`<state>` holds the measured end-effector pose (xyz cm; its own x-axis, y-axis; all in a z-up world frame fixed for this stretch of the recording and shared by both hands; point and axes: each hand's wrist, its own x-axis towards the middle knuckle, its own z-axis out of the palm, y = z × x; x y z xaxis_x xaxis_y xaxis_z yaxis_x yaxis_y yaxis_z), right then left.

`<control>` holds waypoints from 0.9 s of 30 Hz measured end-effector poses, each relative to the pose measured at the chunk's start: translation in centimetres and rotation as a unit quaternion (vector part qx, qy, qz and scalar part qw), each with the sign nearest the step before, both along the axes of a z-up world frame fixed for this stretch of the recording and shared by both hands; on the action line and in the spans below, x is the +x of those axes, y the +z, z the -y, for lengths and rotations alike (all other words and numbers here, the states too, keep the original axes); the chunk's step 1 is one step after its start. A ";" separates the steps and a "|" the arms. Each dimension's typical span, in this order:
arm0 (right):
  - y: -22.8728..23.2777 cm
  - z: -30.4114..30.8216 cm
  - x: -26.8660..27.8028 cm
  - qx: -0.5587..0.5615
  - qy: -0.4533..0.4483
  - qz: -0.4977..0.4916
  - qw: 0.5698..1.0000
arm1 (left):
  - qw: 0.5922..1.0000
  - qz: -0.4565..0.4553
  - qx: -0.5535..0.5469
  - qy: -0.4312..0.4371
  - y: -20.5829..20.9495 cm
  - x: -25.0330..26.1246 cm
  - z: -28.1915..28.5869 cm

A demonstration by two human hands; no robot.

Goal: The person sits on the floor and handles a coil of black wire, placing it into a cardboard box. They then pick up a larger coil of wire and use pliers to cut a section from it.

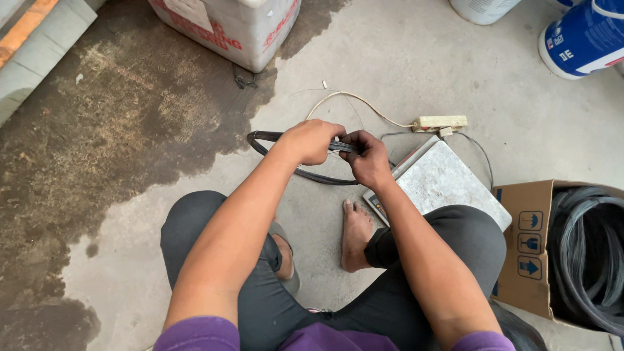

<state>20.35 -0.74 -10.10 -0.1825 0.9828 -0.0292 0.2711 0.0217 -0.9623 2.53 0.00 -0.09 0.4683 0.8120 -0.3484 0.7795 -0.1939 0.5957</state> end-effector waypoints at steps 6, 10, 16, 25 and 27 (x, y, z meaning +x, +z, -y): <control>-0.2 -1.0 1.5 -0.013 -0.007 0.008 1.000 | 0.986 0.056 0.147 -0.053 -1.1 0.2 0.7; 0.9 -0.8 1.4 -0.018 -0.005 0.004 1.000 | 0.983 0.120 0.137 -0.006 -1.0 0.7 0.8; 0.7 -0.8 1.1 -0.016 0.000 0.002 1.000 | 0.984 0.124 0.070 0.111 -0.8 1.5 0.6; 2.2 0.9 -0.6 0.103 -0.020 0.117 0.988 | 0.974 0.035 -0.037 0.220 -1.2 1.7 -0.3; 2.5 1.4 -1.1 0.175 -0.034 0.122 0.976 | 0.968 0.058 -0.064 0.234 -0.6 1.4 -0.3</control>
<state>19.21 -2.11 -7.57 -0.1461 0.9501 0.2755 0.5030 0.3112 -0.8063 3.96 0.26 -0.69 0.1002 0.8987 -0.4269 0.6911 0.2458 0.6796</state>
